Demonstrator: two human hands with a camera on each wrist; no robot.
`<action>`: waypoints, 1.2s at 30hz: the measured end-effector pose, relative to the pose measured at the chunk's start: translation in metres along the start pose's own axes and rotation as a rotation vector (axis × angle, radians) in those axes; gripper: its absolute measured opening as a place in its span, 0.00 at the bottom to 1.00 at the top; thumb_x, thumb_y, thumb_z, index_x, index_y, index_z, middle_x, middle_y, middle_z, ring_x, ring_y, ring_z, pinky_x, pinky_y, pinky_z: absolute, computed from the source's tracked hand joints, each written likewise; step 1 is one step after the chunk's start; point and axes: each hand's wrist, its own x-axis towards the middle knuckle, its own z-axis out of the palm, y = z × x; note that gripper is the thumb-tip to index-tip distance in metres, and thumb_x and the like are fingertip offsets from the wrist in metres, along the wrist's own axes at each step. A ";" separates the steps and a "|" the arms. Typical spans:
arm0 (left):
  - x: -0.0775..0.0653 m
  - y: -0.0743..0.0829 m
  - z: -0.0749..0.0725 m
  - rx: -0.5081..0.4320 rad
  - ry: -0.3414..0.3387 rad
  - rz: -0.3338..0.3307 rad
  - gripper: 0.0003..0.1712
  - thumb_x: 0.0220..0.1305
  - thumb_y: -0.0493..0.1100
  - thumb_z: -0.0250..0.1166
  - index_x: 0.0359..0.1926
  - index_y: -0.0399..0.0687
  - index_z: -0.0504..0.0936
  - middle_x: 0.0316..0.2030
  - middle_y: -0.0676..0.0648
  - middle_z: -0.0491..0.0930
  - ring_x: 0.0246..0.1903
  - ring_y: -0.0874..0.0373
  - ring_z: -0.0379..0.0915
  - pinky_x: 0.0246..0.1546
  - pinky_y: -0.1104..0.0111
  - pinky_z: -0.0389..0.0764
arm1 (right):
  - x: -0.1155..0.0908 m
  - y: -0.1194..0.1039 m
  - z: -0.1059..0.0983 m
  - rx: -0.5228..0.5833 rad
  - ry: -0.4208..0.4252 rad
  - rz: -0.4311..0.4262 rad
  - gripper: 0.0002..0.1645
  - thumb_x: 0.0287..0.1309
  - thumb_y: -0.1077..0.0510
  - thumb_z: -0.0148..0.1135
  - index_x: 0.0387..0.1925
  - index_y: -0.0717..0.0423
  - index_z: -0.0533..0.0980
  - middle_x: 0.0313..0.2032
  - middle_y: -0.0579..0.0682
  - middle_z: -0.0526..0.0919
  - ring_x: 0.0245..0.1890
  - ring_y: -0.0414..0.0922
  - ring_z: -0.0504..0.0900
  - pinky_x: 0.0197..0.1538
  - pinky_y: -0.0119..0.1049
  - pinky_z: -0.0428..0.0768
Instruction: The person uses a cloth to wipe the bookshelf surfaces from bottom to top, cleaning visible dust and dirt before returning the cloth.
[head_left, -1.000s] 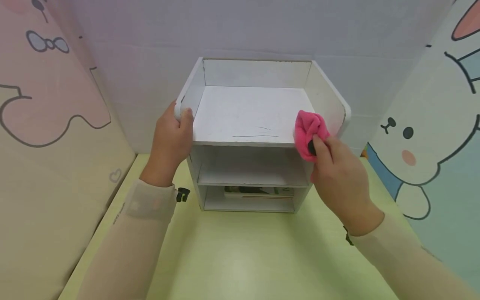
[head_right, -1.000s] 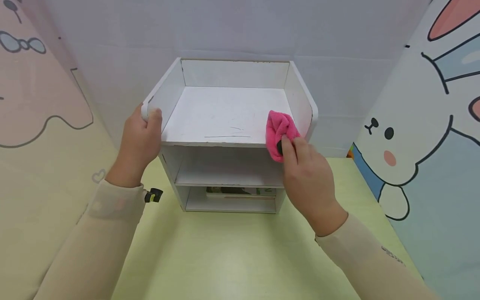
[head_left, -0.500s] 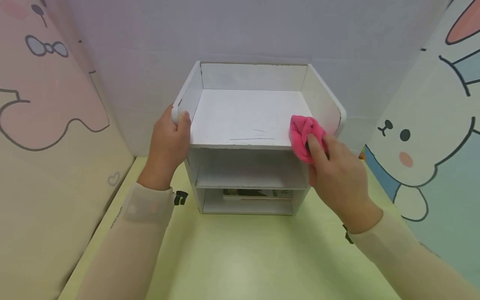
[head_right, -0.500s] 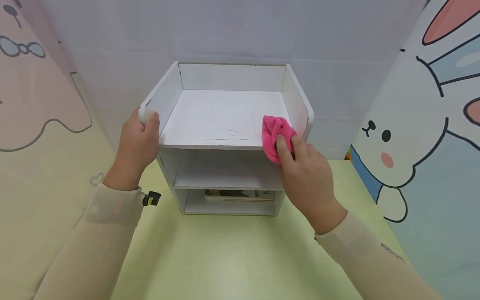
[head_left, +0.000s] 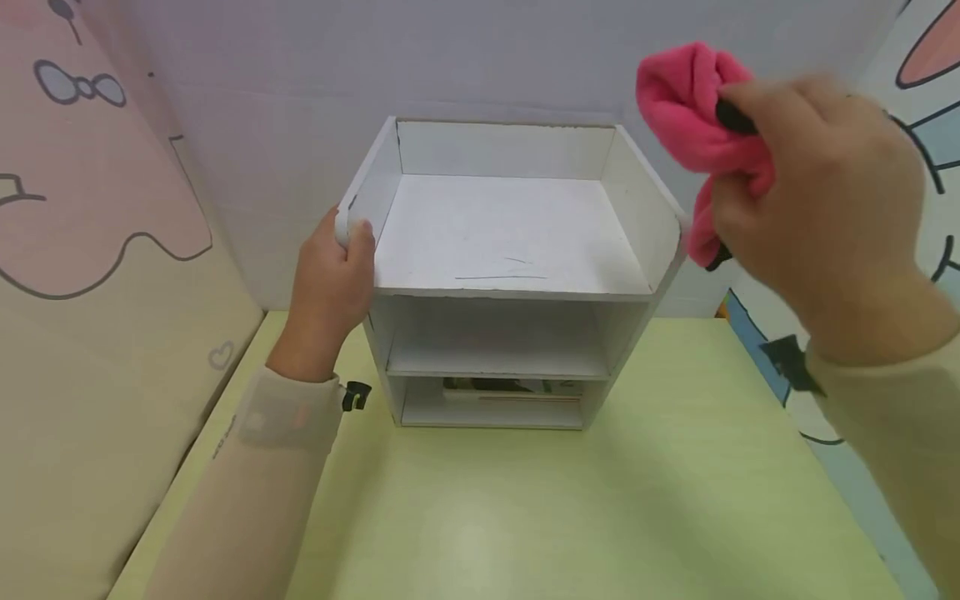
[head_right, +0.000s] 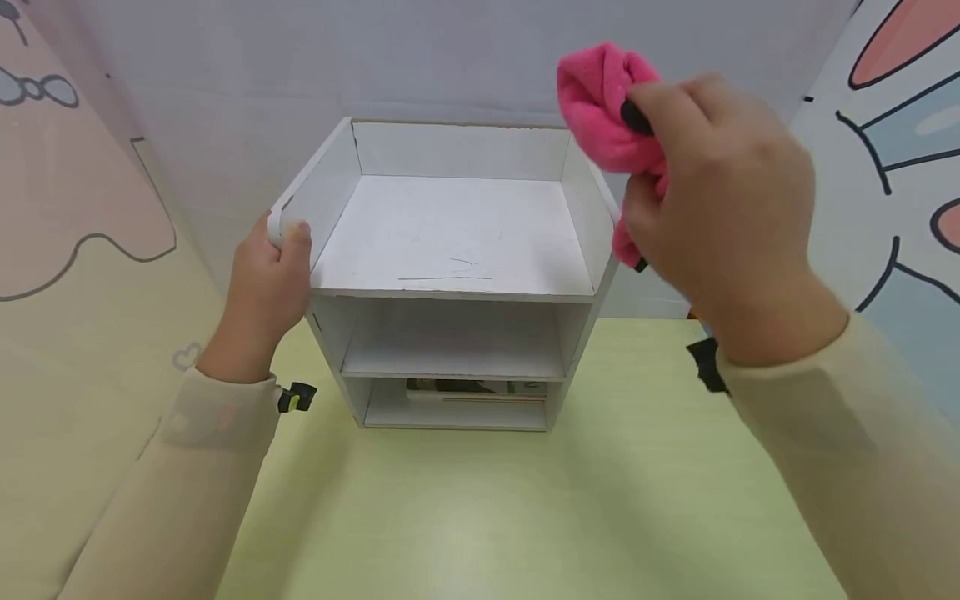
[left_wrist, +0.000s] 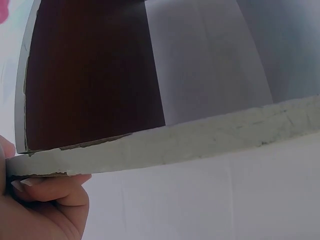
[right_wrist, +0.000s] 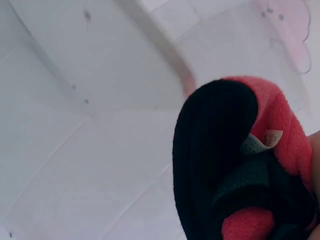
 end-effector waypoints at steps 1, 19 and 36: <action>0.000 0.000 0.000 0.000 0.000 0.000 0.37 0.78 0.59 0.41 0.74 0.39 0.65 0.68 0.38 0.71 0.61 0.42 0.71 0.62 0.38 0.69 | 0.011 0.006 0.000 0.005 -0.089 0.042 0.27 0.67 0.60 0.52 0.64 0.66 0.75 0.49 0.70 0.79 0.42 0.66 0.77 0.36 0.62 0.75; -0.007 0.004 0.004 -0.004 -0.010 0.014 0.36 0.78 0.58 0.41 0.74 0.37 0.66 0.67 0.36 0.72 0.60 0.41 0.71 0.62 0.38 0.69 | 0.094 0.101 0.089 0.149 -0.888 0.409 0.42 0.71 0.62 0.52 0.82 0.50 0.52 0.63 0.71 0.64 0.54 0.71 0.66 0.38 0.56 0.81; -0.008 0.008 -0.003 -0.029 0.010 0.016 0.35 0.77 0.57 0.42 0.72 0.37 0.68 0.64 0.37 0.75 0.54 0.43 0.71 0.58 0.41 0.72 | 0.088 0.096 0.129 0.263 -0.879 0.473 0.45 0.64 0.67 0.40 0.82 0.46 0.52 0.65 0.65 0.68 0.38 0.62 0.76 0.30 0.52 0.82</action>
